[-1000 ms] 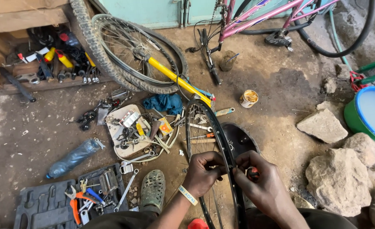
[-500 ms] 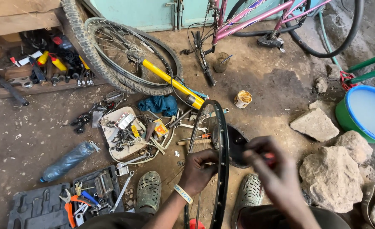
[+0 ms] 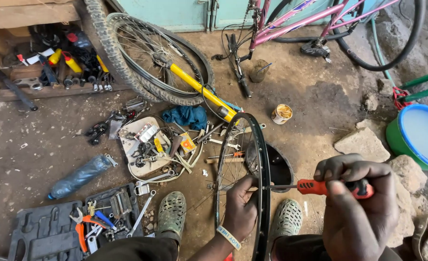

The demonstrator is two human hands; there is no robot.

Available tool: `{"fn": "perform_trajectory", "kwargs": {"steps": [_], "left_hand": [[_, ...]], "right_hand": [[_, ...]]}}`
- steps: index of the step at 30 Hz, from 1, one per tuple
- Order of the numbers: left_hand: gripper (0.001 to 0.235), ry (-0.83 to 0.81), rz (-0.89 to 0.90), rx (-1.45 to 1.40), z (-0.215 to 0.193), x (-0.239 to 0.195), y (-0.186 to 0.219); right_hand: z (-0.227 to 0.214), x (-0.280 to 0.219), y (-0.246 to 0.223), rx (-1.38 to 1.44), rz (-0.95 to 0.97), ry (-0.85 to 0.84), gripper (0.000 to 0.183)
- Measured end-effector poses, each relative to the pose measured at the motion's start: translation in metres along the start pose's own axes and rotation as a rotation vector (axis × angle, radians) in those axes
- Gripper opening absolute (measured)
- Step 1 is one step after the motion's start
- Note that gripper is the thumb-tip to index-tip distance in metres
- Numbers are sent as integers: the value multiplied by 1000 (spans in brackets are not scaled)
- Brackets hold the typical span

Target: The person uses a screwdriver to tighten or adjust the spokes on a bicycle wheel held between their legs. They rotate the wheel to access different spokes and continue the adjustment process.

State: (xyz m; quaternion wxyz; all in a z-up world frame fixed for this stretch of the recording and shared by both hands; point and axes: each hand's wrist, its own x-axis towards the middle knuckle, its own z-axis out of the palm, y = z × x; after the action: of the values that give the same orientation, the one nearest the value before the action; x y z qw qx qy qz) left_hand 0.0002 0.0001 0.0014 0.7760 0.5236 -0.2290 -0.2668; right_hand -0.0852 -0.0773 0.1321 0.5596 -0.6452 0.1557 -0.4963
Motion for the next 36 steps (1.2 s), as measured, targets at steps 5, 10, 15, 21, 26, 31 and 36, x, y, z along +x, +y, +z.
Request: {"fn": "perform_trajectory", "kwargs": {"steps": [5,10,15,21,26,31,36], "left_hand": [[32,6,44,31,-2,3,11],[47,-11,-42,81,-3,1,11],[41,-21,-13,53,-2,4,15],[30,0,-21,40,-3,8,-3],[32,-18,-6,65,-5,5,-5],[37,-10,-34,76,-5,5,-6],[17,-14,52,85,-6,5,-13]], "right_hand": [[12,-3,-1,-34,9,-52,21],[17,-5,-3,-43,30,-54,20],[21,-8,-17,-131,49,-157,14],[1,22,-46,-1100,14,-443,28],[-14,43,-64,-1247,146,-801,28],[-23,48,-67,-1148,99,-1158,36],[-23,46,-63,-1478,-206,-1109,30]]}}
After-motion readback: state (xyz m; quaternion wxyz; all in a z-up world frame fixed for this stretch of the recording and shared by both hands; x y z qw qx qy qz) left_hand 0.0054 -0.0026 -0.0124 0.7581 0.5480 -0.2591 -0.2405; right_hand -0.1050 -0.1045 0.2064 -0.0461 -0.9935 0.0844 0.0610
